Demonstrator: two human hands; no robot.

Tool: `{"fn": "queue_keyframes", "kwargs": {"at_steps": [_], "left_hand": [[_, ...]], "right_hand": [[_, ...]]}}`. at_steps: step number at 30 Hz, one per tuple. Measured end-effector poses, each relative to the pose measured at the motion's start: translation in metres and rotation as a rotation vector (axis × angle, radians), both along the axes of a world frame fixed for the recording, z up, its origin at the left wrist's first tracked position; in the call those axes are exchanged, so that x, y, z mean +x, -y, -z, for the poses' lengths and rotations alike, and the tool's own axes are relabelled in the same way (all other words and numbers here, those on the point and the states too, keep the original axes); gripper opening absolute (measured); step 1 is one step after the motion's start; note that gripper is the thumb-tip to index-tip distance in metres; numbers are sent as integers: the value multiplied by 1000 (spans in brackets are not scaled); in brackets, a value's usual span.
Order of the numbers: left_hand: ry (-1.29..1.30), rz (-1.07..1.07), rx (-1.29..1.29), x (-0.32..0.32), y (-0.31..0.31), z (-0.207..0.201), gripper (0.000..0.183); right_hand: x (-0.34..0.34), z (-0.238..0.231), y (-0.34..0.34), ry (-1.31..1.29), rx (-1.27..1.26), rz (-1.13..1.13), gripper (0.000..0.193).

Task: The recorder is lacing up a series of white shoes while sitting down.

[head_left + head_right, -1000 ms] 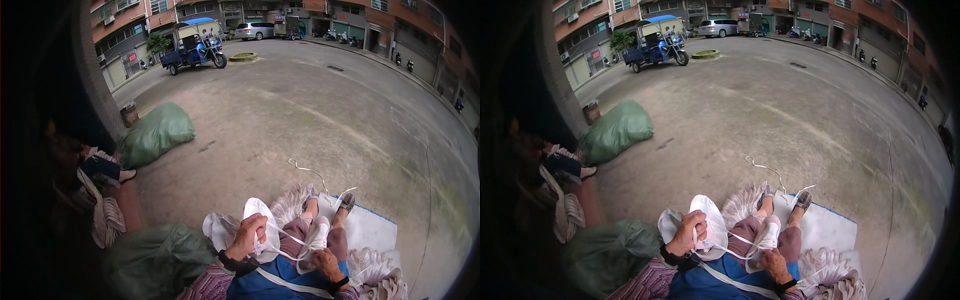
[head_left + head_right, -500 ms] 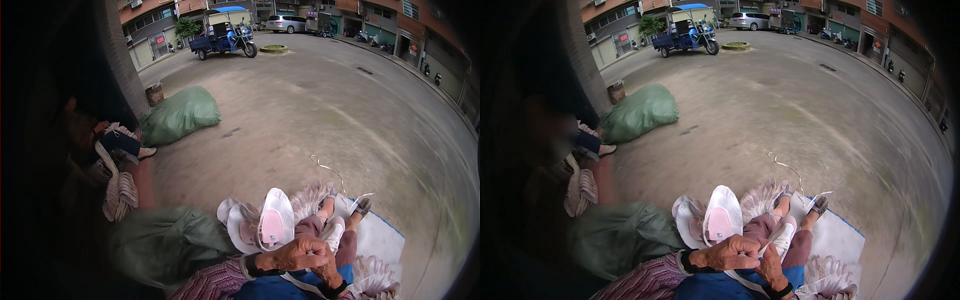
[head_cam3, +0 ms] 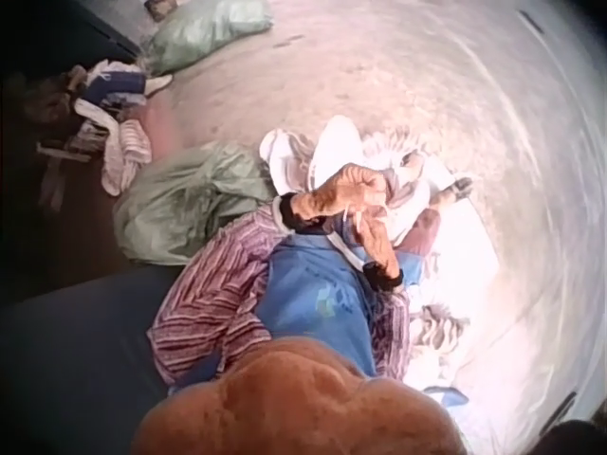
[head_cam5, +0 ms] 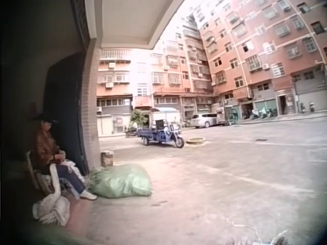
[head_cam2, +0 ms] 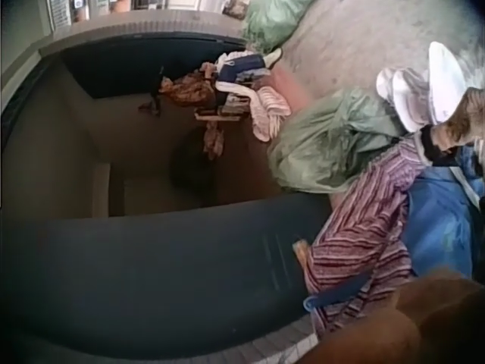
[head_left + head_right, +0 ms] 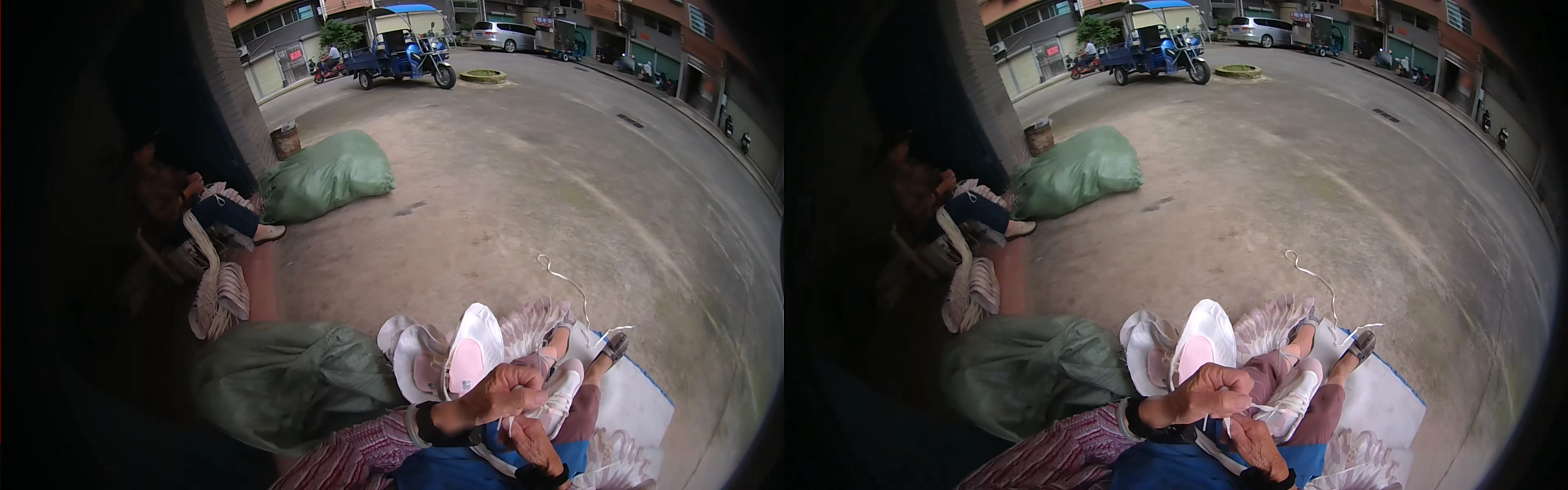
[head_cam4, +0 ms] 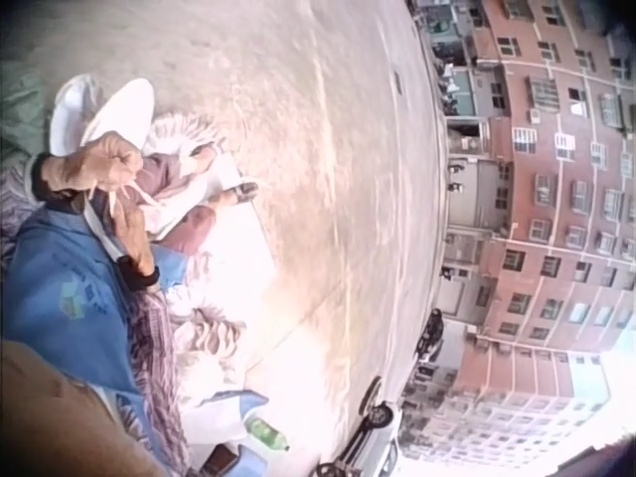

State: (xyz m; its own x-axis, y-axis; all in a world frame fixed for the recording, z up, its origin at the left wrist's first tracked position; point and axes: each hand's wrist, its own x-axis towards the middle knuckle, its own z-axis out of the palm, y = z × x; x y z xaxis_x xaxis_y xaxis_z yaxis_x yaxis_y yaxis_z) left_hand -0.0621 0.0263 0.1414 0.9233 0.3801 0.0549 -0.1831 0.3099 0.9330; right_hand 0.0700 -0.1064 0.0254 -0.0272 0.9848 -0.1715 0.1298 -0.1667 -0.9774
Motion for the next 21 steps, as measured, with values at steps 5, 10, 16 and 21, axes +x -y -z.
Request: {"fn": "queue_keyframes", "kwargs": {"at_steps": [5,10,16,21], "left_hand": [[42,-234,-273,-3,-11,19,17],[6,-464,-399,-24,-43,40,23],[-158,-508,21,-25,-41,55,23],[-28,-264,-66,4,-27,82,29]], "right_hand": [[26,-37,35,-245,-87,111,47],[48,-60,47,-111,-50,207,22],[54,-62,66,-301,-16,185,21],[33,-75,42,-260,89,-104,21]]}}
